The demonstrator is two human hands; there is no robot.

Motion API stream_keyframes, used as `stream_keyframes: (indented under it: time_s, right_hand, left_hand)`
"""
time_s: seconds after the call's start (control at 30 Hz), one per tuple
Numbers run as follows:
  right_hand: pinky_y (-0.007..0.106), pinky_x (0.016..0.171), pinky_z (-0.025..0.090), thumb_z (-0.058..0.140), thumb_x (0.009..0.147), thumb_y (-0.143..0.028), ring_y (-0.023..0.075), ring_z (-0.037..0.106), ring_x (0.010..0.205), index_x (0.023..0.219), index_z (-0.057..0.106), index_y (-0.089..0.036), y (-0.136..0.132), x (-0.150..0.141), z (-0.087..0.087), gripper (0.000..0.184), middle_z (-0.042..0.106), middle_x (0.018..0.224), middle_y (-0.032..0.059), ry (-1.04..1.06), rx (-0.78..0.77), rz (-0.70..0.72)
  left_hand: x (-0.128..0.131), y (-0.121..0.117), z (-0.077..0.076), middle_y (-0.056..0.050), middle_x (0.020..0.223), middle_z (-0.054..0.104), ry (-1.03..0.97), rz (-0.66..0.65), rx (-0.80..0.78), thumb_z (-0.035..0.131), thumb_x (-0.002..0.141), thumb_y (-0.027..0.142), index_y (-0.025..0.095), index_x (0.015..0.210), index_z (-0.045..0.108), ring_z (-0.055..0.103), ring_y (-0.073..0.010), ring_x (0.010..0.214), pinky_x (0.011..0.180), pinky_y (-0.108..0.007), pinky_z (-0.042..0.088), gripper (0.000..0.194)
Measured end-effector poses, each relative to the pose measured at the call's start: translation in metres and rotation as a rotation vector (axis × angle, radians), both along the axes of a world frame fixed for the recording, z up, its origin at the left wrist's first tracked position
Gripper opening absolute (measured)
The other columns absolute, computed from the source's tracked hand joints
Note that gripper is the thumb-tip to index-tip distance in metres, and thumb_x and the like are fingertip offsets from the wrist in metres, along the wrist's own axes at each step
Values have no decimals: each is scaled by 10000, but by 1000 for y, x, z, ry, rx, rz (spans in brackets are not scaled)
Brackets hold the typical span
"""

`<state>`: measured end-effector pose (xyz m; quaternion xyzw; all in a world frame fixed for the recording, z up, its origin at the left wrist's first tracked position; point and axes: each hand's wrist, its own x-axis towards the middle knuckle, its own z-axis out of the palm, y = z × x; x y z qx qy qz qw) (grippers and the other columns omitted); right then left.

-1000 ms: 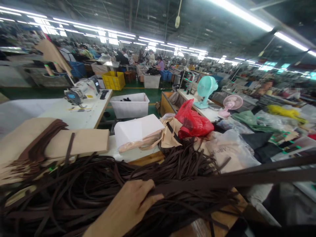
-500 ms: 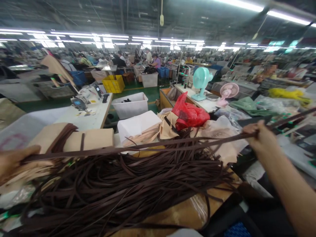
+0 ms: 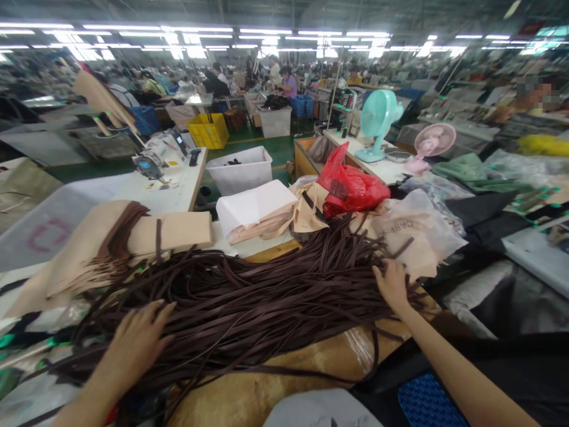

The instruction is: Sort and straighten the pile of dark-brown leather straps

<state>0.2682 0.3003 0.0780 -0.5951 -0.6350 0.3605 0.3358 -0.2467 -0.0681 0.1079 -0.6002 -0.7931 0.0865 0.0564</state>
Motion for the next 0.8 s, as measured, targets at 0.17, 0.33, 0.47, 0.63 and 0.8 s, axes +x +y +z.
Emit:
stream_keyframes:
  time_s: [0.17, 0.33, 0.47, 0.63, 0.8]
  right_hand:
    - [482, 1120, 255, 645, 785, -543, 302, 257, 1370, 1392, 354, -119, -58, -77, -19, 795, 303, 1465, 187, -431, 415, 830]
    - [466, 1123, 193, 411, 909, -598, 310, 203, 1392, 1385, 359, -27, 0, -199, -37, 745, 274, 1473, 242, -797, 456, 1033]
    - [430, 1077, 280, 594, 754, -682, 304, 421, 1268, 1239, 544, -109, 55, -264, -47, 753, 511, 1326, 176, -848, 482, 1232]
    - [388, 865, 458, 721, 710, -554, 279, 616, 919, 1052, 623, -110, 39, -258, -65, 569, 666, 964, 139, -941, 514, 1314]
    - [456, 966, 395, 585, 880, -392, 289, 555, 1036, 1272, 487, -81, -32, -186, -94, 510, 612, 1108, 167, -912, 636, 1212]
  left_hand:
    - [123, 59, -43, -216, 1501, 262, -103, -156, 119, 589, 683, 699, 118, 1437, 282, 172, -354, 1408, 1129, -546, 134, 1000]
    - [101, 165, -69, -206, 1517, 217, -182, -61, 62, 220, 908, 622, 58, 1431, 267, 108, -296, 1430, 1138, -524, 92, 771]
    - [64, 244, -88, -182, 1446, 389, -220, -91, -52, 183, 934, 575, 88, 1346, 437, 274, -292, 1383, 1113, -496, 195, 686]
    - [65, 246, -100, -197, 1043, 670, -268, -180, -151, 241, 883, 666, 89, 998, 666, 565, -306, 1100, 1034, -449, 326, 725]
    - [87, 169, -97, -149, 981, 655, -304, -187, -144, 369, 888, 596, 128, 1164, 602, 616, -297, 933, 867, -440, 465, 591]
